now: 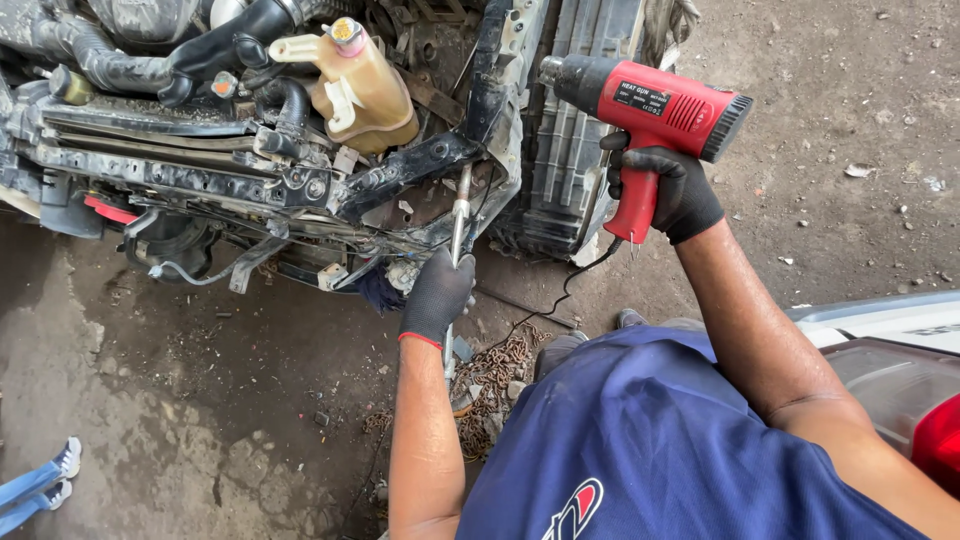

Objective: The person uses a red heat gun to apply heat to a metal frame on a vehicle while simultaneously holding a metal rod against the heated area. The person moves the heat gun and rod to different sections of the frame throughout the video.

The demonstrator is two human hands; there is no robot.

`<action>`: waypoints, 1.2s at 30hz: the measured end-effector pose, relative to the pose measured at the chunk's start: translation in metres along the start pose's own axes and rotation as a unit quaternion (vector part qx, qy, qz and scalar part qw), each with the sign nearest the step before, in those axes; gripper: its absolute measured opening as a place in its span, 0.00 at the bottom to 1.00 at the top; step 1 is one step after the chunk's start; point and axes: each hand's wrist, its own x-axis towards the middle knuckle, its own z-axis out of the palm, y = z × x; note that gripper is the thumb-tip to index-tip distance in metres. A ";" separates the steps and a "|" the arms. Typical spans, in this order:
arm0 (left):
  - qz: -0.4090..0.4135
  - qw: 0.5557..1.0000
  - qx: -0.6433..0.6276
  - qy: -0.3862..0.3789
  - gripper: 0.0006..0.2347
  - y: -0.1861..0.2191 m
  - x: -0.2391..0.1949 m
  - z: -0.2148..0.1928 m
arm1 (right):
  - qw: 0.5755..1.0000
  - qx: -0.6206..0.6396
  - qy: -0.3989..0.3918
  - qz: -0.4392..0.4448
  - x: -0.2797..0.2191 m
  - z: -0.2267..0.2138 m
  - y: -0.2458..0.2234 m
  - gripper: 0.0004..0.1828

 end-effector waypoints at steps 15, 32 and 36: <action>0.007 1.000 0.010 0.001 0.15 -0.002 0.002 0.000 | 0.999 -0.032 -0.023 -0.004 -0.002 0.000 0.002 0.25; -0.002 0.999 0.041 0.013 0.17 0.006 -0.005 -0.002 | 1.000 -0.001 0.004 0.027 -0.002 -0.032 0.011 0.20; -0.007 0.999 0.036 0.011 0.17 0.010 -0.010 -0.003 | 0.999 -0.008 0.008 0.037 -0.002 -0.046 0.015 0.21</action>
